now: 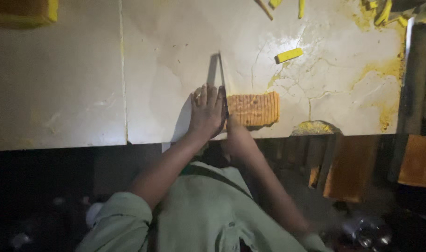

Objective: The person lifts a yellow foam block out of a metal tray and sets it on the tiled work table, then uses a long knife to slice foam blocks into thin strips, cutting along the block and moving finished slices aside while reaching for the next block.

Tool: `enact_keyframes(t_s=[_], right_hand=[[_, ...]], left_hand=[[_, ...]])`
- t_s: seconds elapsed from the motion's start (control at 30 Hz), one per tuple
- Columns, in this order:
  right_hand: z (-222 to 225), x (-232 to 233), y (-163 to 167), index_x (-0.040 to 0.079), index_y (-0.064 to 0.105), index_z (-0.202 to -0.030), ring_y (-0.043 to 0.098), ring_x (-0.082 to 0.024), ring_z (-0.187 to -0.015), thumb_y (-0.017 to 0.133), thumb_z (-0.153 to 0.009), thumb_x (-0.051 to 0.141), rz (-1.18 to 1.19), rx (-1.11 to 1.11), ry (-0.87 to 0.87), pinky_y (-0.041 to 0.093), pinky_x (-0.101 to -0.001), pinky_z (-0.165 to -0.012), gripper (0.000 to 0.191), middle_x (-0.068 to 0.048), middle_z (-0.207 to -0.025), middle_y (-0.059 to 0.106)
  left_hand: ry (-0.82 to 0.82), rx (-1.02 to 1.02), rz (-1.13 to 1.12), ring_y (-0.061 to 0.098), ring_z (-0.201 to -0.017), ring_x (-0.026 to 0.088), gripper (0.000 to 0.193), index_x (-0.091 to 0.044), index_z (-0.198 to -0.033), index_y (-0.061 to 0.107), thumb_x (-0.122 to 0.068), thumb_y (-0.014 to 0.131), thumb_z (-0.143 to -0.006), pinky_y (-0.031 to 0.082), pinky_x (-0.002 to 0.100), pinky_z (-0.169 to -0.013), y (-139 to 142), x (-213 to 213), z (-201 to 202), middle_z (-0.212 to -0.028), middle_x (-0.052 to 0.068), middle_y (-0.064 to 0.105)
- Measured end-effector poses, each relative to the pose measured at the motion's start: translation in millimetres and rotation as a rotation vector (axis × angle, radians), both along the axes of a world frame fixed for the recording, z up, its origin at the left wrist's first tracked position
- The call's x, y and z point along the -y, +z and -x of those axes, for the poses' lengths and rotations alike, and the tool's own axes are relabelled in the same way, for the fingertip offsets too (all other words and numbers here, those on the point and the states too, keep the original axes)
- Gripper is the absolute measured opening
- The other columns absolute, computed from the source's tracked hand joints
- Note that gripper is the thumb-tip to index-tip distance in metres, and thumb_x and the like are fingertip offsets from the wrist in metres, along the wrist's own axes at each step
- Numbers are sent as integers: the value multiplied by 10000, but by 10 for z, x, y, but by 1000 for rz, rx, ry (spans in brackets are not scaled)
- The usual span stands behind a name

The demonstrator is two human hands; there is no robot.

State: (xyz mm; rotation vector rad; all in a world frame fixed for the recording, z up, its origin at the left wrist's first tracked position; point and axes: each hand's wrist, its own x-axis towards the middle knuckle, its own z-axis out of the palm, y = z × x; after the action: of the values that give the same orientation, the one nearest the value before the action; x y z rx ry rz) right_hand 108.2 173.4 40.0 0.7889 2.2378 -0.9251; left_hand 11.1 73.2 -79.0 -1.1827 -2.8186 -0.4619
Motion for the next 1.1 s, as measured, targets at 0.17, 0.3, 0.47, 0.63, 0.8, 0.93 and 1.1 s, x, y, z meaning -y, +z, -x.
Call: enact_keyframes(t_s=[0.17, 0.3, 0.47, 0.63, 0.8, 0.93, 1.1], right_hand=[[-1192, 49, -212, 17, 317, -1462, 685, -484, -945, 526, -1002, 165, -46, 108, 253, 547, -525, -778, 526, -322, -999, 698], [-1234, 10, -869, -61, 218, -1506, 674, -445, -860, 622, -938, 290, -47, -110, 341, 570, -481, -788, 781, -293, -997, 668], [-325, -48, -713, -36, 427, -1361, 689, -472, -971, 618, -892, 240, -24, -118, 16, 563, -505, -785, 577, -321, -1064, 681], [34, 62, -141, -43, 387, -1367, 691, -494, -987, 749, -824, 152, -10, -249, 83, 559, -522, -796, 682, -331, -1025, 693], [-1169, 121, -312, -88, 286, -1424, 656, -519, -841, 728, -827, 233, 81, -387, 331, 559, -509, -679, 809, -349, -971, 664], [-1302, 91, -966, -76, 588, -1187, 640, -521, -815, 280, -1166, 378, 217, 161, -221, 573, -497, -681, 548, -359, -897, 684], [-290, 36, -811, -46, 291, -1429, 721, -413, -867, 670, -873, 107, -85, -43, 150, 573, -489, -705, 690, -279, -932, 704]], left_hand=[[-30, 133, -4, 314, -1458, 446, 707, 25, -1541, 385, -317, 555, -947, 271, 717, -1145, 77, 5, -9, -1491, 241, 432], [-28, 118, -8, 303, -1464, 452, 734, 53, -1536, 370, -332, 555, -938, 253, 717, -1150, 67, -21, 13, -1488, 278, 415], [-59, 104, -70, 265, -1502, 455, 729, 68, -1534, 365, -326, 535, -944, 231, 686, -1190, 76, 57, 27, -1560, 288, 364], [-50, 148, -185, 245, -1452, 518, 721, 112, -1524, 366, -318, 513, -964, 222, 649, -1167, 143, 131, 77, -1520, 325, 369], [-72, 122, -142, 277, -1487, 494, 655, 90, -1523, 380, -269, 508, -990, 236, 627, -1238, 111, 141, 100, -1535, 303, 393], [-77, 179, -88, 278, -1467, 506, 741, 133, -1512, 364, -315, 537, -948, 221, 649, -1218, 17, 104, 66, -1502, 317, 369], [-79, 157, -161, 258, -1499, 482, 654, 149, -1501, 349, -247, 490, -999, 224, 614, -1218, -64, 133, 108, -1564, 338, 331]])
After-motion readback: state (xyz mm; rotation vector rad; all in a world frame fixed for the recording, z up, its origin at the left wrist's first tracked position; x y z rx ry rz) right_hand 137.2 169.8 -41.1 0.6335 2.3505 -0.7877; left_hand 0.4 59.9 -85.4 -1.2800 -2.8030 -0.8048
